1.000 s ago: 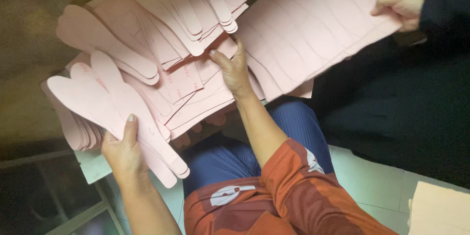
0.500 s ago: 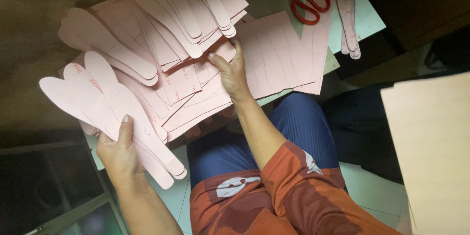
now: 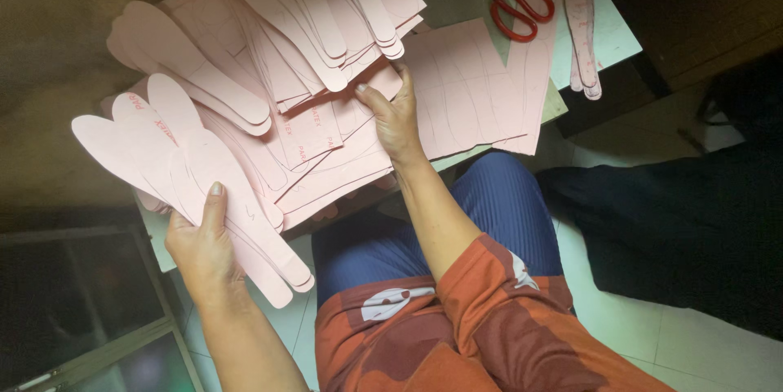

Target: The person sits on the floor and sorts pink shoe insoles by picking them up from a pile, separating them into smaller groups, and stacking them on the table. The person occasionally adjusts the stacks and aligns the insoles.

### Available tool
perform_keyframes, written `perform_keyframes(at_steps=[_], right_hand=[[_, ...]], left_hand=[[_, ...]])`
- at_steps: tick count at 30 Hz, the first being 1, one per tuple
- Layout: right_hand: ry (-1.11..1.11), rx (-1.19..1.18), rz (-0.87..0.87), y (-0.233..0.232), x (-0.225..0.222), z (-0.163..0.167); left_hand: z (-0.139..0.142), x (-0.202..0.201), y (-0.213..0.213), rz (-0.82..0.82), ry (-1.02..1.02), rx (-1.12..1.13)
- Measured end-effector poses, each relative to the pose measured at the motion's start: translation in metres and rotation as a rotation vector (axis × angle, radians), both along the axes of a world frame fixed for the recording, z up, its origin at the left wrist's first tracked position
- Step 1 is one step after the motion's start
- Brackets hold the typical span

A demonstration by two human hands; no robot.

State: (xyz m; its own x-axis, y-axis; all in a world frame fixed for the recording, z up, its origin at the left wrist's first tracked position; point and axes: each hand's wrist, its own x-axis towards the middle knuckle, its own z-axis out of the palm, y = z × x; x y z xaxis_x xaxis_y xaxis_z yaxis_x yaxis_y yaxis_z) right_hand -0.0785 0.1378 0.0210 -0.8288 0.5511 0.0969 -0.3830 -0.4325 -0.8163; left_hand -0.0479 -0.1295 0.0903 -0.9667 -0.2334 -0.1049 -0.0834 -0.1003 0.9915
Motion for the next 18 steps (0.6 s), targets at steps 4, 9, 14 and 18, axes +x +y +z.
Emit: perform_keyframes(at_steps=[4,9,14,18], right_hand=[[-0.010,-0.007,0.009,0.0000,0.0006,0.0016],[-0.003,0.001,0.001,0.0008,0.0019,0.0031],[-0.015,0.016,-0.011,0.0020,0.0038,0.0033],[-0.012,0.002,-0.016,0.0015,0.0028,0.0015]], left_hand=[[0.0009,0.0006,-0.0003,0.008,-0.010,0.004],[-0.0002,-0.0004,0.0003,0.009,-0.005,0.008],[-0.0001,-0.0005,0.0013,-0.017,0.005,0.021],[0.0023,-0.0026,0.0001,-0.029,0.004,0.009]])
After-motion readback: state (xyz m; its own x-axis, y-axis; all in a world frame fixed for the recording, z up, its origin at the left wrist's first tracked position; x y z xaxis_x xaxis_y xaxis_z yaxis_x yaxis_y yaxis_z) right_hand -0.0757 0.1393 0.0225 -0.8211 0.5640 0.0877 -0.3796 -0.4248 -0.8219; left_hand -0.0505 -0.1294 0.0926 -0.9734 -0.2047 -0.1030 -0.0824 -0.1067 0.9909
